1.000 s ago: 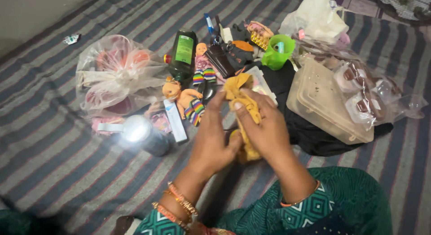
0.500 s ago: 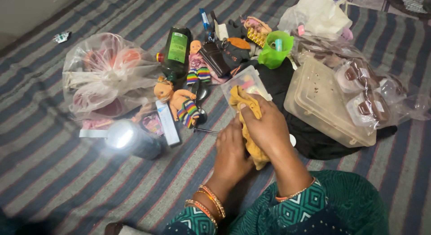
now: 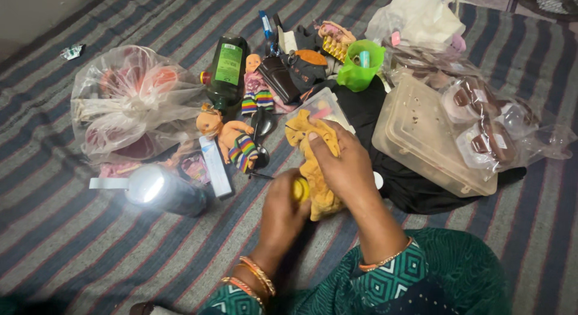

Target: The person cleans a glass shelf and wall socket with a yellow cloth, then wipes a flower arrangement. They proceed to clean various small items on the floor, including a flashlight, bottles, and a plastic container, using the same cloth.

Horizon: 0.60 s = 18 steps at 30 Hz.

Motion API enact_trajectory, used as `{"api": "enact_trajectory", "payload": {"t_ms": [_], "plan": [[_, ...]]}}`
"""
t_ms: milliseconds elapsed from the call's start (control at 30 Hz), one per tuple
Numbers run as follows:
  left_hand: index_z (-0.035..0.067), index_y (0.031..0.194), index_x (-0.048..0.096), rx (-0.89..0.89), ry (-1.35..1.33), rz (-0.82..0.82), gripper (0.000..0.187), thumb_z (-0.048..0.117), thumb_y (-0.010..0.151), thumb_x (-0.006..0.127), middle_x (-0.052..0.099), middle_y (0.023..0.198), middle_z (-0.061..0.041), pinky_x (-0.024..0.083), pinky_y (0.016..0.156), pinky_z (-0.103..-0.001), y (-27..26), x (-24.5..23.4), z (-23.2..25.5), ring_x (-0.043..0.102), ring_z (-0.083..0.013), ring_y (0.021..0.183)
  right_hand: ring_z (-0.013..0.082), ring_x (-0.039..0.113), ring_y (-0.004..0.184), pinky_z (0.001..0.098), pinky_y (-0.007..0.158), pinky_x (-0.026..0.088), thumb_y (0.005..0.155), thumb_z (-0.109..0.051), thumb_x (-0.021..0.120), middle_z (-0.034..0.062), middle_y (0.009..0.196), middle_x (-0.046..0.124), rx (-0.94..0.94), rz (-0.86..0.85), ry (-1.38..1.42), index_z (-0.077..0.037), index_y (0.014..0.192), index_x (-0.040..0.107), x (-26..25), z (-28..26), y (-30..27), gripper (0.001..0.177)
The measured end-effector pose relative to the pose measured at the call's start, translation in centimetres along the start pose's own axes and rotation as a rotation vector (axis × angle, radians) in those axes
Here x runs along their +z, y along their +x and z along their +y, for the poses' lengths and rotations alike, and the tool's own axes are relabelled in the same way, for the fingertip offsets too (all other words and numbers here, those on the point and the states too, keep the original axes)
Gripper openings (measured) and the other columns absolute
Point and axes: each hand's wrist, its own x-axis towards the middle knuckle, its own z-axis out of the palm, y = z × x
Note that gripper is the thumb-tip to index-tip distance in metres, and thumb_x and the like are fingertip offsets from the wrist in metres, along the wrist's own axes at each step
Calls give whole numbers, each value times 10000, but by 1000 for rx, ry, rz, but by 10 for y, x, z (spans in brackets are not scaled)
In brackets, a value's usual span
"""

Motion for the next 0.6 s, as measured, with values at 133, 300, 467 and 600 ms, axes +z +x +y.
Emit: {"api": "enact_trajectory", "payload": {"t_ms": [133, 300, 467, 600], "plan": [[38, 1160, 613, -302, -64, 96, 429, 239, 826, 794, 706, 1027, -180, 545, 829, -438, 25, -18, 6, 700, -352, 937, 202, 678, 1044, 362, 936, 546, 985, -325, 616, 106, 1177, 738, 117, -52, 451, -39, 1311, 656, 7, -6, 0, 435], [23, 1064, 621, -287, -47, 320, 295, 315, 1032, 603, 696, 939, -175, 525, 784, -405, 65, -38, 8, 683, -314, 880, 160, 581, 1301, 335, 1132, 433, 1083, -359, 462, 97, 1412, 624, 14, -191, 785, -40, 1439, 559, 25, -34, -19, 487], [5, 928, 587, -335, -119, 379, 359, 325, 1089, 561, 648, 828, -176, 508, 742, -402, 72, -45, 25, 622, -327, 794, 208, 577, 1329, 359, 1148, 421, 1137, -349, 413, 144, 1401, 619, -263, 44, 309, 12, 1438, 573, 48, -52, -39, 497], [13, 945, 577, -216, -143, 353, 326, 307, 1082, 550, 644, 822, -147, 510, 730, -396, 61, -54, 56, 635, -305, 780, 252, 669, 1118, 349, 996, 524, 1091, -331, 499, 145, 1208, 729, 5, 3, 512, 33, 1292, 657, 54, -33, -29, 445]]}}
